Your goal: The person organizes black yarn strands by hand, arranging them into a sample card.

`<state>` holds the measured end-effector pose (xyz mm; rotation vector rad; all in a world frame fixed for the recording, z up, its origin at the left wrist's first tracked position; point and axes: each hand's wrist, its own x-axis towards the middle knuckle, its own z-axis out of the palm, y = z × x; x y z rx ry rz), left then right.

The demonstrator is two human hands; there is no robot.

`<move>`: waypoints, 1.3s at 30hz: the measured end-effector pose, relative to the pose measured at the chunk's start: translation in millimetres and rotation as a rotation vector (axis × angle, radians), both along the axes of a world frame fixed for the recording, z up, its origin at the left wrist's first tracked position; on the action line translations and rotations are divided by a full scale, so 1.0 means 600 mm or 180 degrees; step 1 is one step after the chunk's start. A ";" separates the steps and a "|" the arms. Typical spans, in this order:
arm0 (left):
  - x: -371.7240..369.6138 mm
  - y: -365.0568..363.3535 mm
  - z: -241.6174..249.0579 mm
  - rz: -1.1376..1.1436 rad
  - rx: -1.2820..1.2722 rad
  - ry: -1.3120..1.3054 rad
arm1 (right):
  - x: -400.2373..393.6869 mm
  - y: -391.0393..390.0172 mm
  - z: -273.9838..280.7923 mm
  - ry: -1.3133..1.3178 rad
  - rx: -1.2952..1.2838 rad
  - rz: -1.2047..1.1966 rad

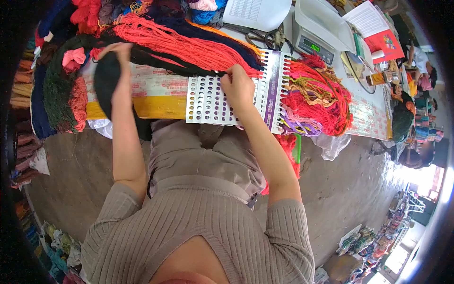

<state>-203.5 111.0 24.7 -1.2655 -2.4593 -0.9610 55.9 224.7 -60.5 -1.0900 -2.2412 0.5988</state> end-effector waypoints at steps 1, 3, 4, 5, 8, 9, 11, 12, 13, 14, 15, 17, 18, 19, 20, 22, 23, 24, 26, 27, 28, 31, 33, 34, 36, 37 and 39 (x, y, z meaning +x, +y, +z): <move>0.032 0.031 -0.050 -0.0537 0.1066 -0.0751 | 0.001 0.004 -0.005 0.0212 -0.0180 -0.0141; 0.101 0.053 -0.099 -0.1981 0.0891 0.0082 | 0.002 0.009 -0.014 0.0435 -0.0336 -0.0301; 0.151 0.069 -0.135 -0.2075 0.1178 -0.2160 | 0.001 0.007 -0.013 0.0430 -0.0324 -0.0275; 0.162 0.072 -0.148 -0.2601 0.0945 -0.4035 | 0.001 0.004 -0.009 0.0435 -0.0400 -0.0317; 0.169 0.089 -0.165 -0.2374 0.0329 -0.2105 | -0.001 0.005 -0.007 0.0310 -0.0314 -0.0368; 0.158 0.083 -0.154 -0.2374 0.0059 -0.2179 | -0.003 0.001 0.001 0.0214 -0.0243 -0.0361; 0.131 0.082 -0.175 -0.2416 0.0863 -0.2949 | -0.004 -0.004 0.017 -0.0402 -0.0214 -0.0104; 0.112 0.076 -0.168 -0.2423 0.1270 -0.3353 | -0.006 -0.006 0.022 -0.0617 -0.0158 -0.0039; 0.095 0.069 -0.160 -0.2312 0.1231 -0.2780 | -0.010 -0.010 0.023 -0.0621 0.0019 0.0046; 0.094 0.066 -0.156 -0.2291 0.1213 -0.2765 | -0.012 -0.012 0.021 -0.0602 0.0001 0.0064; 0.105 0.066 -0.139 -0.2096 0.1167 -0.2960 | -0.014 -0.012 0.021 -0.0646 0.0048 0.0082; 0.115 0.078 -0.156 -0.2155 0.1171 -0.3809 | -0.016 -0.011 0.022 -0.0709 0.0042 0.0070; 0.126 0.079 -0.157 -0.2455 0.0765 -0.3312 | -0.016 -0.012 0.025 -0.0726 0.0044 0.0043; 0.139 0.079 -0.158 -0.2720 0.0374 -0.2800 | -0.016 -0.014 0.028 -0.0749 0.0052 0.0025; 0.153 0.080 -0.159 -0.2336 -0.0155 -0.2068 | -0.017 -0.014 0.026 -0.0733 0.0061 -0.0002; 0.153 0.089 -0.177 -0.2388 0.0022 -0.2010 | -0.016 -0.014 0.031 -0.0734 -0.0013 0.0057; 0.151 0.092 -0.186 -0.2447 0.0157 -0.1951 | -0.015 -0.013 0.030 -0.0727 -0.0030 0.0069; 0.151 0.075 -0.152 -0.2294 -0.0001 -0.1334 | -0.015 -0.012 0.028 -0.0721 -0.0038 0.0061; 0.156 0.070 -0.147 -0.2378 -0.0063 -0.1322 | -0.013 -0.012 0.023 -0.0633 0.0029 -0.0003; 0.157 0.071 -0.145 -0.2443 -0.0093 -0.1304 | -0.012 -0.011 0.023 -0.0525 -0.0025 0.0004; 0.166 0.084 -0.153 -0.2207 -0.0101 -0.2336 | -0.011 -0.010 0.023 -0.0455 -0.0119 -0.0033; 0.179 0.080 -0.085 -0.2249 -0.1026 -0.1539 | -0.010 -0.010 0.014 -0.0198 -0.0003 0.0175; 0.127 0.117 -0.145 -0.2663 -0.0937 0.0674 | -0.008 -0.012 0.018 -0.0217 0.0206 0.0542; 0.093 0.117 -0.142 -0.2595 -0.0274 0.0270 | -0.009 -0.012 0.020 -0.0206 0.0257 0.0688; 0.004 0.104 -0.139 -0.2513 0.0280 -0.0646 | -0.010 -0.012 0.025 -0.0355 0.0246 0.0868; -0.027 0.091 -0.107 -0.1794 0.0223 0.0116 | -0.011 -0.012 0.024 -0.0330 0.0238 0.0877; -0.114 0.070 -0.059 -0.1138 -0.0922 0.0878 | -0.014 -0.013 0.022 -0.0384 0.0263 0.0804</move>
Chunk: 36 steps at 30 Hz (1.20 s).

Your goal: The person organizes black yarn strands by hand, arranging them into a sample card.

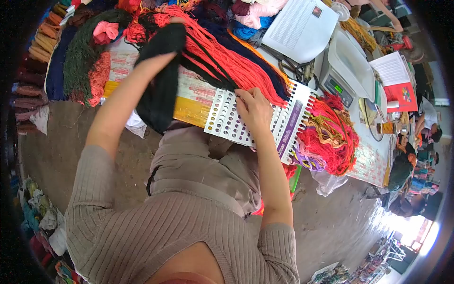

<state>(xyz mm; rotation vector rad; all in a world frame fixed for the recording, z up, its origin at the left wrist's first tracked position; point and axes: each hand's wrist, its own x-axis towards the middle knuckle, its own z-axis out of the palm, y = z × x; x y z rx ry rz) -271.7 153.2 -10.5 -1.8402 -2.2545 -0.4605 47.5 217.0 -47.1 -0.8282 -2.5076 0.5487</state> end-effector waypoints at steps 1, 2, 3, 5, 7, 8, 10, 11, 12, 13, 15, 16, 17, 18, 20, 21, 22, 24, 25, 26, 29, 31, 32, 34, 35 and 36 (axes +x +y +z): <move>-0.008 0.000 -0.004 0.0018 0.0005 0.0011 | -0.001 -0.001 0.000 -0.0025 -0.0113 -0.0042; -0.063 -0.009 -0.015 0.0083 0.0086 -0.0096 | -0.001 -0.001 0.001 -0.0017 -0.0102 -0.0022; -0.122 0.014 -0.023 0.0146 0.0174 -0.0206 | -0.002 0.000 0.001 -0.0049 -0.0119 -0.0027; -0.197 -0.005 -0.039 0.0264 0.0366 -0.0431 | 0.000 0.002 0.001 -0.0121 -0.0141 -0.0039; -0.236 0.003 -0.046 0.0376 0.0560 -0.0658 | 0.000 0.001 0.001 -0.0104 -0.0140 -0.0033; -0.243 0.007 -0.051 0.0426 0.0657 -0.0768 | 0.000 0.001 0.003 -0.0111 -0.0220 -0.0037; -0.219 0.017 -0.062 0.0509 0.0822 -0.0987 | 0.000 0.001 0.006 -0.0135 -0.0233 -0.0046; -0.221 0.019 -0.060 0.0542 0.0889 -0.1095 | -0.002 0.001 0.006 -0.0165 -0.0269 -0.0066; -0.154 0.008 -0.050 0.0342 0.0711 -0.2614 | -0.003 0.001 0.005 -0.0159 -0.0281 -0.0081; -0.063 -0.008 -0.041 0.0125 0.0487 -0.4139 | -0.004 0.002 0.004 -0.0160 -0.0290 -0.0076; -0.006 -0.016 -0.078 -0.0606 -0.0154 -0.4937 | -0.002 0.004 0.001 -0.0138 -0.0331 -0.0044; -0.004 -0.017 -0.101 -0.0436 -0.0148 -0.4758 | 0.000 0.005 0.000 -0.0092 -0.0480 -0.0071; -0.003 -0.016 -0.123 -0.0280 -0.0141 -0.4575 | 0.002 0.006 0.001 -0.0042 -0.0620 -0.0106; -0.021 -0.009 -0.154 0.0249 -0.0003 -0.4785 | 0.005 0.009 0.003 0.0077 -0.0964 -0.0166; 0.002 -0.018 -0.119 0.0258 0.0321 -0.4561 | 0.017 0.038 -0.030 0.1184 -0.2009 -0.0065; 0.019 -0.032 -0.087 0.0303 0.0628 -0.4310 | 0.017 0.037 -0.002 0.1488 -0.2569 -0.0236; 0.034 -0.047 -0.057 0.0351 0.0919 -0.4041 | 0.016 0.033 0.015 0.1569 -0.2441 -0.0259; 0.108 -0.071 -0.002 -0.0153 0.0694 -0.4604 | 0.003 0.005 0.048 0.1604 -0.2368 -0.0286; 0.150 -0.079 0.011 -0.0476 0.0555 -0.5202 | -0.008 -0.016 0.061 0.1551 -0.2413 -0.0099; 0.180 -0.087 0.028 -0.0637 0.0180 -0.5573 | -0.020 -0.036 0.064 0.1444 -0.2490 0.0087; 0.253 -0.092 0.048 -0.0998 0.0021 -0.6529 | -0.045 -0.091 0.078 0.1579 -0.2566 0.0399; 0.275 -0.090 0.044 -0.1102 -0.0022 -0.6543 | -0.036 -0.099 0.074 0.1646 -0.2570 0.0185; 0.279 -0.089 0.044 -0.1061 -0.0014 -0.6752 | -0.030 -0.100 0.075 0.1633 -0.2442 0.0082; 0.284 -0.089 0.046 -0.0978 0.0003 -0.6943 | -0.013 -0.102 0.085 0.1696 -0.2641 -0.0017; 0.286 -0.090 0.045 -0.0996 -0.0013 -0.6953 | -0.006 -0.104 0.088 0.1731 -0.2641 -0.0048; 0.287 -0.092 0.043 -0.1007 0.0072 -0.6998 | -0.001 -0.106 0.090 0.1731 -0.2547 0.0006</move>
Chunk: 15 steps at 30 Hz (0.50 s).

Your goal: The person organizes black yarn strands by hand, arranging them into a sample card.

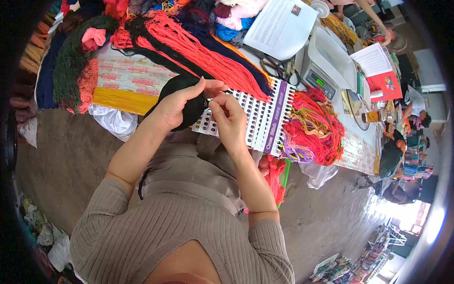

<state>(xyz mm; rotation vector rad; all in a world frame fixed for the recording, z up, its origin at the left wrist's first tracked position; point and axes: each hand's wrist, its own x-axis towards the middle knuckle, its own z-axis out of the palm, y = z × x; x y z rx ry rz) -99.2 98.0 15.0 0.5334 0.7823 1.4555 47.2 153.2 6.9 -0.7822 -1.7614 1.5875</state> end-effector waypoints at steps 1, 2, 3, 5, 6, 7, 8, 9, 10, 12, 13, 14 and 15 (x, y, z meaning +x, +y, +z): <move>0.002 -0.002 -0.001 0.0054 0.0033 -0.0052 | 0.004 -0.003 0.001 -0.0005 0.0004 -0.0020; 0.003 -0.003 0.000 0.0131 0.0072 -0.0137 | 0.007 -0.007 0.002 0.0213 -0.0284 -0.0043; 0.003 -0.006 0.004 0.0129 0.0076 -0.0139 | 0.009 -0.010 0.003 0.0431 -0.0573 -0.0056; 0.001 -0.016 0.020 0.0250 0.0043 -0.0267 | 0.017 -0.014 0.015 0.0337 -0.0804 0.0077; 0.004 -0.020 0.028 0.0372 -0.0073 -0.0295 | 0.015 -0.020 0.019 0.0748 -0.1302 0.0128; 0.001 -0.023 0.030 0.0375 -0.0074 -0.0297 | 0.014 -0.024 0.022 0.1160 -0.1796 0.0170; -0.003 -0.028 0.031 0.0350 -0.0091 -0.0130 | 0.016 -0.026 0.023 0.1190 -0.1882 0.0204; -0.004 -0.029 0.032 0.0323 -0.0103 0.0036 | 0.019 -0.026 0.020 0.1187 -0.1873 0.0193; 0.003 -0.027 0.036 0.0517 -0.0214 0.0066 | 0.022 -0.025 0.014 0.1177 -0.1817 0.0179; -0.001 -0.029 0.032 0.0482 -0.0114 0.0095 | 0.025 -0.025 0.009 0.1146 -0.1688 0.0123; -0.003 -0.030 0.031 0.0447 -0.0021 0.0131 | 0.026 -0.025 0.009 0.1146 -0.1692 0.0138; -0.003 -0.032 0.030 0.0457 -0.0025 0.0134 | 0.028 -0.026 0.009 0.1068 -0.1621 0.0107; -0.003 -0.033 0.030 0.0504 -0.0029 0.0151 | 0.029 -0.026 0.009 0.0991 -0.1546 0.0068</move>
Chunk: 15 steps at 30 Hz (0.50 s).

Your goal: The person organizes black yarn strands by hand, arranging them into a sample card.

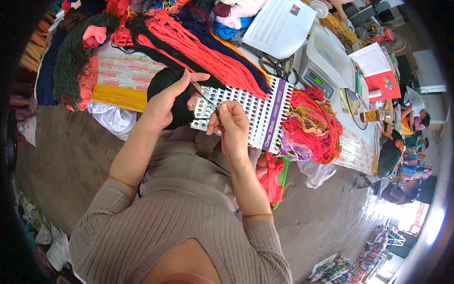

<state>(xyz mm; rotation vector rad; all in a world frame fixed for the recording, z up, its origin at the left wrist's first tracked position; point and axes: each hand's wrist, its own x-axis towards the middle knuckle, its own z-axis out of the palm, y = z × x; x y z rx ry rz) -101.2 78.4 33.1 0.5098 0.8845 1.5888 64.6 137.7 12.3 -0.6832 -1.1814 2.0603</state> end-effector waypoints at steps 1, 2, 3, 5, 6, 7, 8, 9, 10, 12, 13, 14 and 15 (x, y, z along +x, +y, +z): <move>0.001 0.001 0.000 0.0039 -0.0001 0.0014 | -0.002 -0.002 0.003 -0.0073 0.0044 -0.0057; 0.002 0.001 0.000 0.0029 0.0000 0.0009 | -0.001 -0.003 0.004 -0.0078 0.0045 -0.0066; 0.003 0.001 0.000 0.0048 0.0043 0.0001 | -0.001 -0.003 0.005 -0.0137 0.0124 -0.0092; 0.003 -0.002 0.003 0.0085 0.0083 -0.0006 | -0.002 -0.005 0.006 -0.0193 0.0202 -0.0101; 0.004 -0.003 0.006 0.0135 -0.0001 0.0113 | -0.001 -0.005 0.007 -0.0160 0.0169 -0.0082; 0.005 -0.002 0.008 0.0174 -0.0081 0.0228 | 0.000 -0.005 0.008 -0.0130 0.0140 -0.0074; 0.004 -0.001 0.007 0.0156 -0.0036 0.0187 | 0.000 -0.004 0.008 -0.0164 0.0162 -0.0078; 0.003 0.000 0.005 0.0128 0.0007 0.0140 | 0.000 -0.004 0.007 -0.0204 0.0182 -0.0093; 0.005 -0.001 0.009 0.0163 0.0049 0.0205 | -0.001 -0.005 0.010 -0.0251 0.0165 -0.0132; 0.005 0.000 0.009 0.0153 0.0002 0.0193 | -0.001 -0.006 0.012 -0.0237 0.0126 -0.0139; 0.003 -0.001 0.008 0.0167 -0.0046 0.0192 | -0.003 -0.007 0.012 -0.0211 0.0088 -0.0122; 0.002 -0.003 0.008 0.0182 -0.0052 0.0196 | -0.005 -0.007 0.013 -0.0197 0.0071 -0.0134; 0.001 -0.003 0.007 0.0209 0.0007 0.0206 | -0.006 -0.008 0.013 -0.0195 0.0070 -0.0129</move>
